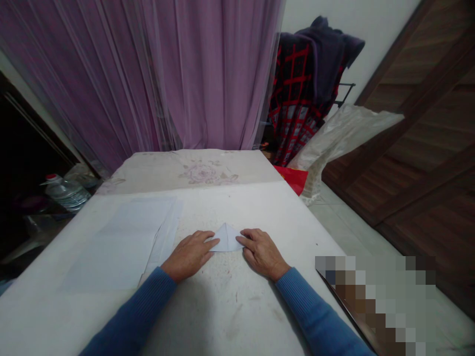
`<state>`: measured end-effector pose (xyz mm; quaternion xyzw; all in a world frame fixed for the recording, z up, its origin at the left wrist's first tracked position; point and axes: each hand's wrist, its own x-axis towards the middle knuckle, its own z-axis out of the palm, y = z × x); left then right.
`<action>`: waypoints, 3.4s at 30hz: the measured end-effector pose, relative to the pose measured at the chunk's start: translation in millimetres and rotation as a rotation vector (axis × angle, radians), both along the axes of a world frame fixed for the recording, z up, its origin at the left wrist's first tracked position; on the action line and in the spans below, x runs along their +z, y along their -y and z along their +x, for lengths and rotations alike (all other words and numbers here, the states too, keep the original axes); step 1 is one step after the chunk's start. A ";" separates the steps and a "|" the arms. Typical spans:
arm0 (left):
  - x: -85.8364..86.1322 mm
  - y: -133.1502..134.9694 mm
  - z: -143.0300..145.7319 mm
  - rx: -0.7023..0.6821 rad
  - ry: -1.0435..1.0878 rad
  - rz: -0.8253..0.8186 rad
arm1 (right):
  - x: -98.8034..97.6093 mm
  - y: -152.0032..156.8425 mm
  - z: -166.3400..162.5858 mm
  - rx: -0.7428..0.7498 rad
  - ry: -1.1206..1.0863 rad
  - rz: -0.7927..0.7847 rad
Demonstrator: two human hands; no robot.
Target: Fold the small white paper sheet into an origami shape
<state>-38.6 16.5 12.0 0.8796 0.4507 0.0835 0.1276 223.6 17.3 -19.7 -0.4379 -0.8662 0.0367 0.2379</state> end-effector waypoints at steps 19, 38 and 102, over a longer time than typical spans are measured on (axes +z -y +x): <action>-45.5 12.6 40.3 0.002 0.020 0.429 | 6.7 6.8 -6.5 -0.060 0.046 -0.023; -39.3 -5.1 62.6 0.176 -0.069 0.320 | 4.3 7.4 -6.1 -0.058 0.053 -0.014; -51.6 70.7 32.9 0.176 0.021 0.469 | -0.1 10.7 -7.5 -0.097 0.049 0.026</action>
